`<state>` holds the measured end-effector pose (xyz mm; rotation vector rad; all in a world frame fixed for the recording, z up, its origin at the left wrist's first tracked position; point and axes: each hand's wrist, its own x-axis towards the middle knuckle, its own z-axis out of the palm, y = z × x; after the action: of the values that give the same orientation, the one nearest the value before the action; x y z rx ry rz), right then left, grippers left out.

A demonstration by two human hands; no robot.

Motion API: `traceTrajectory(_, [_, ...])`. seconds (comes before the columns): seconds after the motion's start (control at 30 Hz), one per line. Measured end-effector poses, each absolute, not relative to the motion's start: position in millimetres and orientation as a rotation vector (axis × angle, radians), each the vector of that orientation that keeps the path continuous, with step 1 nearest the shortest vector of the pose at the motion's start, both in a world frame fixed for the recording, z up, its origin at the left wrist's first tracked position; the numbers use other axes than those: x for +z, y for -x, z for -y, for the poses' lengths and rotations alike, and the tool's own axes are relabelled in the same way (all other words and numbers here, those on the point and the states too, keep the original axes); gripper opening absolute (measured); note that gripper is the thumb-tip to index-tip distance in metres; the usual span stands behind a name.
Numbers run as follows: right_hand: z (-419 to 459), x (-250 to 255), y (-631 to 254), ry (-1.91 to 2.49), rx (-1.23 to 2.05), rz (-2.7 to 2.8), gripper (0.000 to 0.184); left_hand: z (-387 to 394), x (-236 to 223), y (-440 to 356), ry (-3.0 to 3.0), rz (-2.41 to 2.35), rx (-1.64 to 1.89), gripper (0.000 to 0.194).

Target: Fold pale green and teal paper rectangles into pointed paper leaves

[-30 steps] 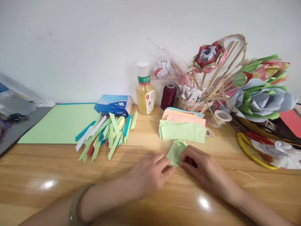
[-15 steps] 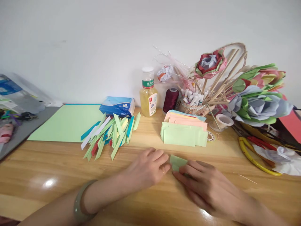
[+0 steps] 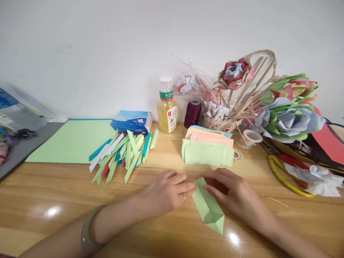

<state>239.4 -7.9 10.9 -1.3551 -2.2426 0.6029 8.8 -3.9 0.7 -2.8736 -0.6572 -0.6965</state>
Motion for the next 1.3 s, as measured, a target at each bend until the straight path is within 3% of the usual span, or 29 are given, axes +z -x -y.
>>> traceTrajectory(0.17, [9, 8, -233, 1.382, 0.587, 2.237, 0.015, 2, 0, -7, 2.856, 0.624, -0.638, 0.021])
traceTrajectory(0.63, [13, 8, -238, 0.888, 0.145, 2.612, 0.029, 0, -2, -7, 2.847, 0.615, -0.591, 0.020])
traceTrajectory(1.3, [12, 15, -238, 0.811, 0.134, 2.697, 0.030, -5, -1, -9, 2.883, 0.514, -0.542, 0.027])
